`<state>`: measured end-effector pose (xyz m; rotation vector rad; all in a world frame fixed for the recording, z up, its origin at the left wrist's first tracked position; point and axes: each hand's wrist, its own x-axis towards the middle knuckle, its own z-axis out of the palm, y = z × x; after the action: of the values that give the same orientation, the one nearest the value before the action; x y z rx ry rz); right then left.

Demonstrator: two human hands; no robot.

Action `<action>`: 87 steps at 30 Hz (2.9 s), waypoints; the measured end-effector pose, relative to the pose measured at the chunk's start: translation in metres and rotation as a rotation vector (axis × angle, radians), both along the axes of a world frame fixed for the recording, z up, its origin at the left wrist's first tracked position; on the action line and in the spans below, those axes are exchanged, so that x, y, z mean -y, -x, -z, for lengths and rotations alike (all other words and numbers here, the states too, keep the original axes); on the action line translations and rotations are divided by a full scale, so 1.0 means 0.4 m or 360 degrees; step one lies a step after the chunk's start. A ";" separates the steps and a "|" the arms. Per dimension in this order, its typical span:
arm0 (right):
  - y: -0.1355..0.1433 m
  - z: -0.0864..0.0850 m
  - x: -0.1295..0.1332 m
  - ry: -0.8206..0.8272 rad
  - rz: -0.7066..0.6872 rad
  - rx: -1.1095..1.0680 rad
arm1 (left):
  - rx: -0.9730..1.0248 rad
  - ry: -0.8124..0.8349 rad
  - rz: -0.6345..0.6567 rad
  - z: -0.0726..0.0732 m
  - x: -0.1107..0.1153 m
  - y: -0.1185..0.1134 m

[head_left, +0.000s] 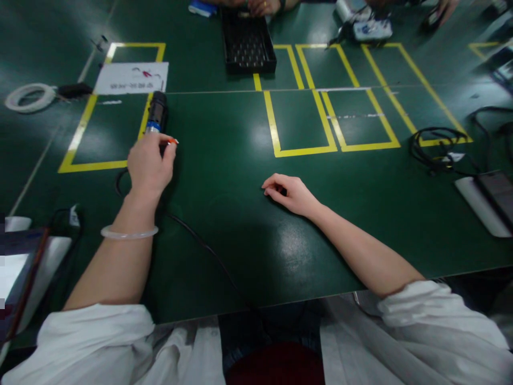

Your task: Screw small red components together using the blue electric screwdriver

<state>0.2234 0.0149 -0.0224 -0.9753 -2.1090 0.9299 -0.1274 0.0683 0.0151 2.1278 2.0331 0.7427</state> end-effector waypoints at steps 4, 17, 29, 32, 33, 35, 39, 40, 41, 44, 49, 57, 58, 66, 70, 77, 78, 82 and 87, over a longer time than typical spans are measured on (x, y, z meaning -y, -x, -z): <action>-0.001 0.001 0.000 0.0003 -0.0021 -0.0038 | 0.0872 0.0421 0.0524 0.015 0.024 -0.132; 0.004 -0.006 0.002 0.0002 -0.0198 -0.0119 | 0.1217 0.0910 0.1160 0.028 0.145 -0.316; 0.004 -0.018 0.007 0.0100 -0.0051 -0.0180 | 0.1067 0.0677 0.1040 0.031 0.150 -0.314; 0.005 -0.017 0.006 0.0136 -0.0015 -0.0179 | 0.1003 0.0631 0.1043 0.024 0.157 -0.317; 0.005 -0.017 0.005 0.0148 -0.0012 -0.0174 | 0.0997 0.0630 0.1063 0.024 0.159 -0.319; 0.004 -0.016 0.004 0.0161 -0.0014 -0.0165 | 0.0972 0.0613 0.1094 0.024 0.161 -0.321; 0.002 -0.009 0.001 0.0154 0.0020 -0.0161 | 0.0849 0.0494 0.1058 0.022 0.165 -0.325; 0.002 -0.008 0.000 0.0156 0.0025 -0.0157 | 0.0807 0.0452 0.1039 0.021 0.167 -0.325; 0.001 -0.007 0.000 0.0165 0.0022 -0.0152 | 0.0769 0.0412 0.1024 0.019 0.168 -0.325; 0.002 -0.008 0.001 0.0205 0.0003 -0.0163 | 0.0742 0.0361 0.0991 0.018 0.167 -0.325; 0.002 -0.016 0.005 0.0225 -0.0013 -0.0222 | 0.1235 0.0683 0.0922 0.034 0.150 -0.322; 0.001 -0.018 0.005 0.0166 -0.0010 -0.0185 | 0.1967 0.1301 0.0647 0.035 0.144 -0.322; 0.001 -0.018 0.005 0.0169 -0.0009 -0.0181 | 0.2002 0.1318 0.0638 0.036 0.144 -0.321; 0.001 -0.014 0.004 0.0261 -0.0015 -0.0302 | 0.1652 0.1089 0.0766 0.036 0.151 -0.327; 0.002 -0.009 0.001 0.0185 -0.0017 -0.0285 | 0.1502 0.0967 0.0832 0.039 0.152 -0.333; 0.000 -0.008 0.002 0.0208 0.0022 -0.0235 | 0.1136 0.0777 0.0920 0.029 0.137 -0.311; 0.000 -0.008 0.001 0.0214 0.0035 -0.0237 | 0.0980 0.0680 0.0898 0.020 0.126 -0.296; 0.000 -0.008 0.000 0.0237 0.0052 -0.0245 | 0.0170 0.0098 0.0538 -0.018 0.055 -0.178; 0.001 -0.012 0.000 0.0223 0.0048 -0.0217 | -0.0391 0.0014 -0.0031 -0.027 -0.033 0.040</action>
<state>0.2229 0.0150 -0.0177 -0.9814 -1.9321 1.1088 -0.1434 0.0815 0.0260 2.2974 2.1701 0.4940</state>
